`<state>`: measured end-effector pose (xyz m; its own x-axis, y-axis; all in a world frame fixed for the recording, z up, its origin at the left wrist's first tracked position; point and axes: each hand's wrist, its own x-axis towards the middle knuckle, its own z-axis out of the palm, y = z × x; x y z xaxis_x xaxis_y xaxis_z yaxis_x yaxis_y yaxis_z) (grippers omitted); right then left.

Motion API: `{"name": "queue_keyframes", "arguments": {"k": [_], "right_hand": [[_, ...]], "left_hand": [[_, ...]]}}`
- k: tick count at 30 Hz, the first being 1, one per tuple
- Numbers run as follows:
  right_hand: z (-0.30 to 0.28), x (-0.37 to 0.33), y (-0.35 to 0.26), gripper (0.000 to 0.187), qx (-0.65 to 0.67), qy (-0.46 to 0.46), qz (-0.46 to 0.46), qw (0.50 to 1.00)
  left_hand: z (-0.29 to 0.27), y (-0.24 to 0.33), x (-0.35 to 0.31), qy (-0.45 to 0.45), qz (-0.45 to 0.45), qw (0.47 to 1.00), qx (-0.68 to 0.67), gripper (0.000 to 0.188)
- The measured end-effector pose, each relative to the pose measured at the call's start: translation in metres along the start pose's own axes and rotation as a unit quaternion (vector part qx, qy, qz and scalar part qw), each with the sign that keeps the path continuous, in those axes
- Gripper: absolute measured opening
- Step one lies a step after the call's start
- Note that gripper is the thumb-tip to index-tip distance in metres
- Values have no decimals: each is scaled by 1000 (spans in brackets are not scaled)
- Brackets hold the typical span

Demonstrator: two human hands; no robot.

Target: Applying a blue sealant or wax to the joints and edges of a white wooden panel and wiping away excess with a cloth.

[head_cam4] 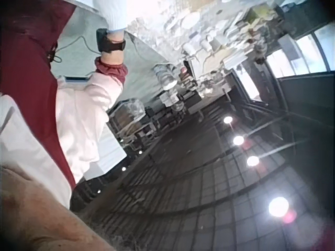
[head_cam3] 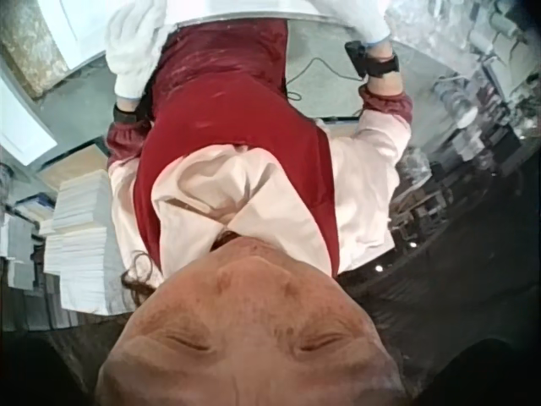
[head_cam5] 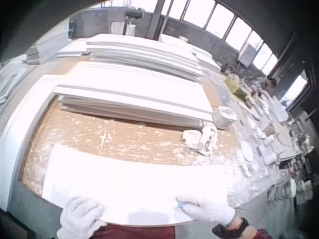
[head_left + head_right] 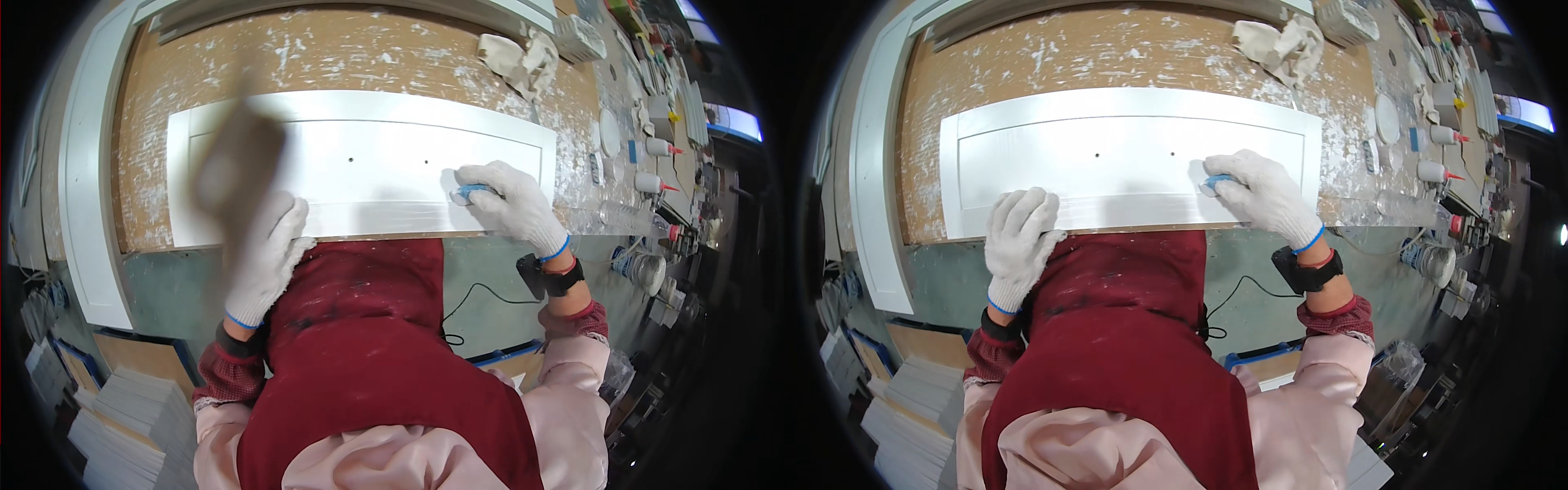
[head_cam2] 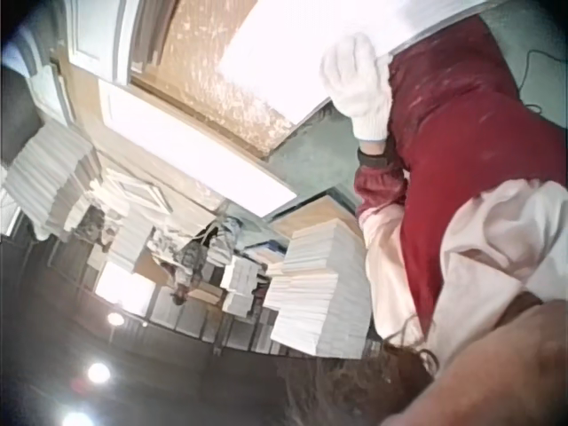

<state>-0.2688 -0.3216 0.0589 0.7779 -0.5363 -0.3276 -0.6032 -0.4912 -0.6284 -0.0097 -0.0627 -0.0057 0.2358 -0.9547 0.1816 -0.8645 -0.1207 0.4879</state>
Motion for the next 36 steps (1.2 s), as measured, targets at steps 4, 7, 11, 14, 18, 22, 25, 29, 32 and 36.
{"name": "queue_keyframes", "arguments": {"k": [4, 7, 11, 14, 18, 22, 25, 29, 32, 36], "right_hand": [[-18, -28, 41, 31, 8, 50, 56, 997], [-33, -46, 72, 31, -21, 86, 99, 991], [-49, -65, 100, 30, -64, 127, 118, 983], [-58, -77, 109, 31, -121, 167, 131, 970], [-65, -82, 110, 33, -34, 279, 130, 951], [-64, -65, 107, 37, -54, 304, 131, 942], [-57, -45, 104, 39, -81, 311, 121, 939], [-50, -26, 102, 37, -117, 316, 138, 931], [-49, -22, 102, 34, -129, 330, 120, 927], [-49, -26, 105, 33, -118, 296, 111, 941]], "left_hand": [[9, -5, -8, 8, -2, 999, 43, 55], [15, -11, -11, 20, 6, 994, 111, 58], [20, -16, -13, 36, 5, 993, 111, 58], [21, -19, -13, 37, 7, 993, 114, 59], [17, -27, -9, -2, 16, 994, 112, 65], [14, -34, -5, -22, 35, 994, 102, 66], [14, -35, -2, -12, 51, 992, 116, 62], [13, -30, 1, -6, 50, 994, 99, 56], [11, -27, 1, -2, 47, 994, 103, 53], [12, -26, 2, 11, 50, 994, 101, 52]]}}
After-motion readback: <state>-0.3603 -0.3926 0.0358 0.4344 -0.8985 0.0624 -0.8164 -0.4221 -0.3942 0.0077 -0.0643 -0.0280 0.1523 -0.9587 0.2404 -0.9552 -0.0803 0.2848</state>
